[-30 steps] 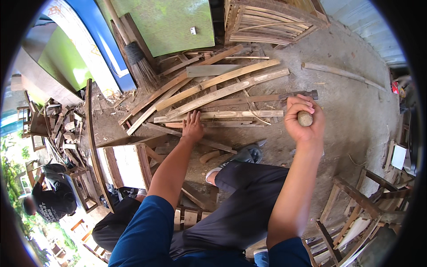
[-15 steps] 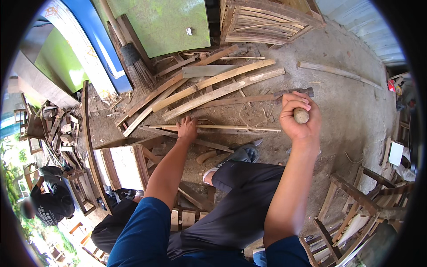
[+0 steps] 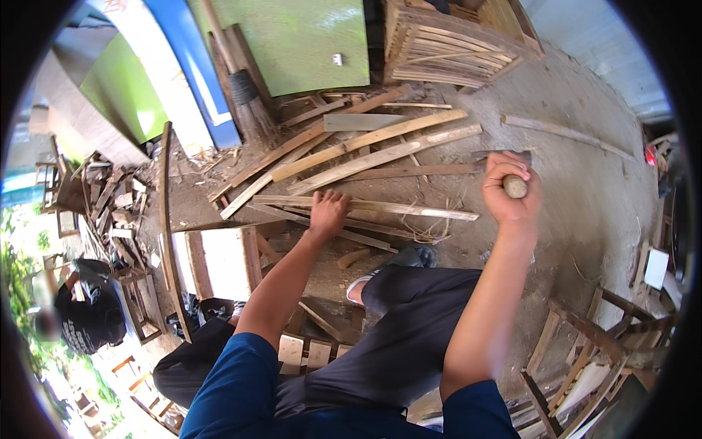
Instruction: The person sits on the floor and uses a hammer to drive nails into wooden slats, attaching them to a white rectangular frame. They repeatedly pick up slats, position them, and hammer them into place.
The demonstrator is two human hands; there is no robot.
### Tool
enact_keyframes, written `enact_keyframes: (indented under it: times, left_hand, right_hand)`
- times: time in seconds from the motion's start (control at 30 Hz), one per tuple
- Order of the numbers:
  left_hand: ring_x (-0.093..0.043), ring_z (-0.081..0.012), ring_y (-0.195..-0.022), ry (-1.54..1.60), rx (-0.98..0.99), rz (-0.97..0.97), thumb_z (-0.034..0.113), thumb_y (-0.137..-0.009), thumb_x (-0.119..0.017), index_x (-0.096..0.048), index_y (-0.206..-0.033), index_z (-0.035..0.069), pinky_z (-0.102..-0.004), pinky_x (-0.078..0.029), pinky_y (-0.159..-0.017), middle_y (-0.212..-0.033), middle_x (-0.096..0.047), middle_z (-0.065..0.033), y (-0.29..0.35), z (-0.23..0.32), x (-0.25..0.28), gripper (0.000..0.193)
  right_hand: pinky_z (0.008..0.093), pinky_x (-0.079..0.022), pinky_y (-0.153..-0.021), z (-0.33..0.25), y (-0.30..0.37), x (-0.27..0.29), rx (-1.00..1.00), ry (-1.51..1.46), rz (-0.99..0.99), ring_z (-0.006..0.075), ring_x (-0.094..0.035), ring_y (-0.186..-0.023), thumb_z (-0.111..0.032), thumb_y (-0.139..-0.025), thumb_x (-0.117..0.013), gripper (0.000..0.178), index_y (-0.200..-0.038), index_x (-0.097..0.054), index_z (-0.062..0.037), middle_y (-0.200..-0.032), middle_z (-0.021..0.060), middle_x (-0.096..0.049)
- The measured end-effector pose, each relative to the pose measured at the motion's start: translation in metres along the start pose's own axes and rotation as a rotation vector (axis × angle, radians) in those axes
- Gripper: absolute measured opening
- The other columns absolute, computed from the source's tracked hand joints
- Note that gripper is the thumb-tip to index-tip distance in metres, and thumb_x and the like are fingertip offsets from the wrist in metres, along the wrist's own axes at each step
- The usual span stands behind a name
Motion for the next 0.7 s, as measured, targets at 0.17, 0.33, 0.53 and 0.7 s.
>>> enact_keyframes:
  times: [0.17,0.33,0.53,0.7]
  left_hand:
    - [-0.063,-0.0257,-0.109,0.08,0.108,0.2,0.024,-0.092,-0.07,-0.066,-0.119,0.014,-0.045,-0.039,-0.093,-0.107,-0.07,-0.0062,-0.007,0.019,0.087,0.029]
    - [-0.065,-0.0271,-0.103,0.216,0.142,0.4,0.02,-0.091,-0.07,-0.065,-0.125,0.015,-0.0444,-0.041,-0.087,-0.102,-0.07,-0.0083,0.02,0.031,0.19,0.034]
    - [-0.069,-0.0319,-0.09,0.221,0.162,0.45,0.027,-0.095,-0.07,-0.063,-0.127,0.014,-0.0457,-0.051,-0.077,-0.097,-0.068,-0.0089,0.1,0.032,0.261,0.035]
    - [-0.074,-0.0376,-0.086,0.306,0.381,0.42,0.036,-0.094,-0.071,-0.065,-0.129,0.016,-0.0476,-0.058,-0.075,-0.109,-0.074,-0.0142,0.203,-0.018,0.25,0.041]
  right_hand:
    - [0.0212,-0.052,-0.042,-0.002,0.005,-0.03,-0.005,0.081,-0.263,0.0108,-0.049,-0.052,0.008,-0.095,-0.048,0.021,-0.079,-0.04,-0.003,-0.068,0.0052,-0.045]
    - [0.0199,-0.047,-0.04,0.015,0.032,-0.072,-0.071,0.295,-0.636,0.0103,-0.047,-0.05,0.006,-0.098,-0.047,0.006,-0.093,-0.046,0.0035,-0.067,0.0051,-0.045]
    - [0.0196,-0.044,-0.033,0.04,0.062,-0.092,-0.108,0.252,-0.912,0.0111,-0.047,-0.049,0.006,-0.099,-0.047,0.008,-0.106,-0.044,0.0043,-0.067,0.0056,-0.044]
    - [0.0206,-0.044,-0.034,0.058,0.077,-0.082,-0.186,0.205,-1.004,0.0107,-0.048,-0.05,0.005,-0.101,-0.046,0.009,-0.109,-0.045,0.0033,-0.068,0.0051,-0.045]
Point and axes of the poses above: each hand's wrist, its own y-axis away from the middle knuckle, its own x-axis out of the back of the hand, z = x × y, the point moved 9 cm from there along -y, towards the middle knuckle
